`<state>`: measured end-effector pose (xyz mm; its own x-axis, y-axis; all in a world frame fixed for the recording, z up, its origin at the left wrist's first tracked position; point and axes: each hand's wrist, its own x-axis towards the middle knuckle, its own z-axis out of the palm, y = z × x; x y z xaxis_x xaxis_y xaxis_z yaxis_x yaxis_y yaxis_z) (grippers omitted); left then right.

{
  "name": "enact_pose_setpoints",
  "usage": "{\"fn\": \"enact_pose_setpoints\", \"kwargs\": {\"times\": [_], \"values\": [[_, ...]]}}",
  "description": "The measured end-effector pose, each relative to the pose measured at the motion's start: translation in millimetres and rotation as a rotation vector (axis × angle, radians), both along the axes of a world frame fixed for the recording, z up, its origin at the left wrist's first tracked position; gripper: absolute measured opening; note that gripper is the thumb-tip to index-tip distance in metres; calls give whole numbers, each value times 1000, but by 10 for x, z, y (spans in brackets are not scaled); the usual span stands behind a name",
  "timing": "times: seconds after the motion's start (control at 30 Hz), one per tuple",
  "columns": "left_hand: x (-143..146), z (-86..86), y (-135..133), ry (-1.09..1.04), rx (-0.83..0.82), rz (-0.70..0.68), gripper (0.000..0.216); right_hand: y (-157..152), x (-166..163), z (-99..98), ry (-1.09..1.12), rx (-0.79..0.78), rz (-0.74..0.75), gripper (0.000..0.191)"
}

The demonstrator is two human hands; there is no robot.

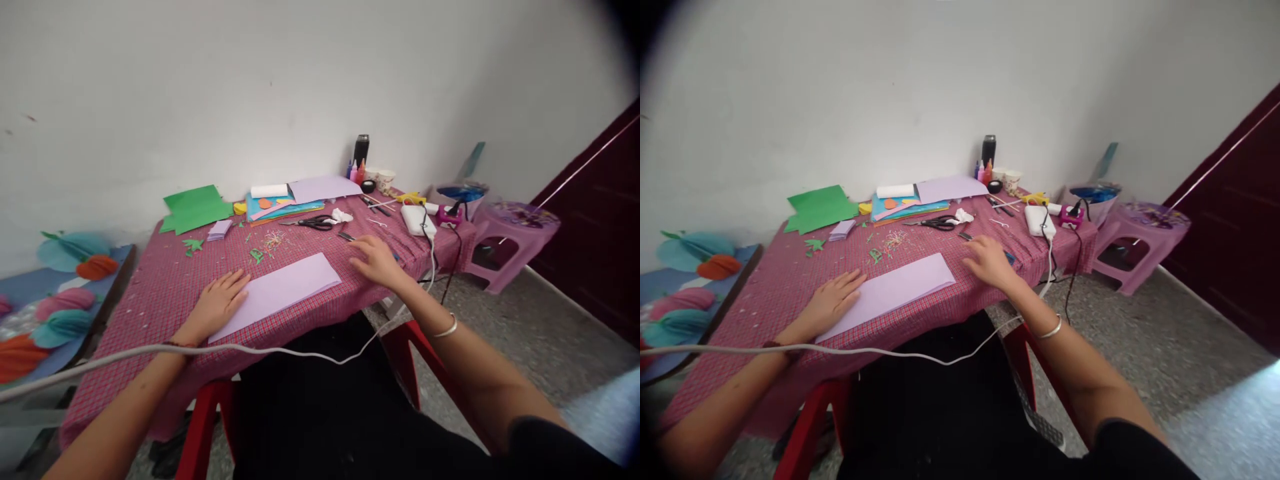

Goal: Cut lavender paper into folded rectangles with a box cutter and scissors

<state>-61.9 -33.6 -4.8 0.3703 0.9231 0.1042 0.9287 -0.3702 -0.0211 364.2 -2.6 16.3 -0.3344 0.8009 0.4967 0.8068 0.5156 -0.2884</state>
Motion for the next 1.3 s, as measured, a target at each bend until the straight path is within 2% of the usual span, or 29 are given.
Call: {"fn": "enact_pose_setpoints", "kwargs": {"times": [0.1,0.17,0.3,0.47,0.73,1.0,1.3], "values": [[0,12,-1,0,0,-3,55,-107,-272,25,-3,-65,405,45],[-1,15,0,8,-2,4,54,-121,-405,-3,-9,-108,500,47],[-8,6,5,11,1,-1,53,-51,-528,-131,45,-116,483,48],[-15,-7,11,-1,12,-8,54,-13,-561,-238,88,-93,424,34],[-20,-8,16,-27,22,-18,52,-85,-590,-227,12,-71,337,28],[4,5,4,-178,62,-20,57,-66,-587,-278,-17,-44,328,30],[59,53,-24,-93,26,17,52,-54,-577,-305,-17,-57,323,31]]}}
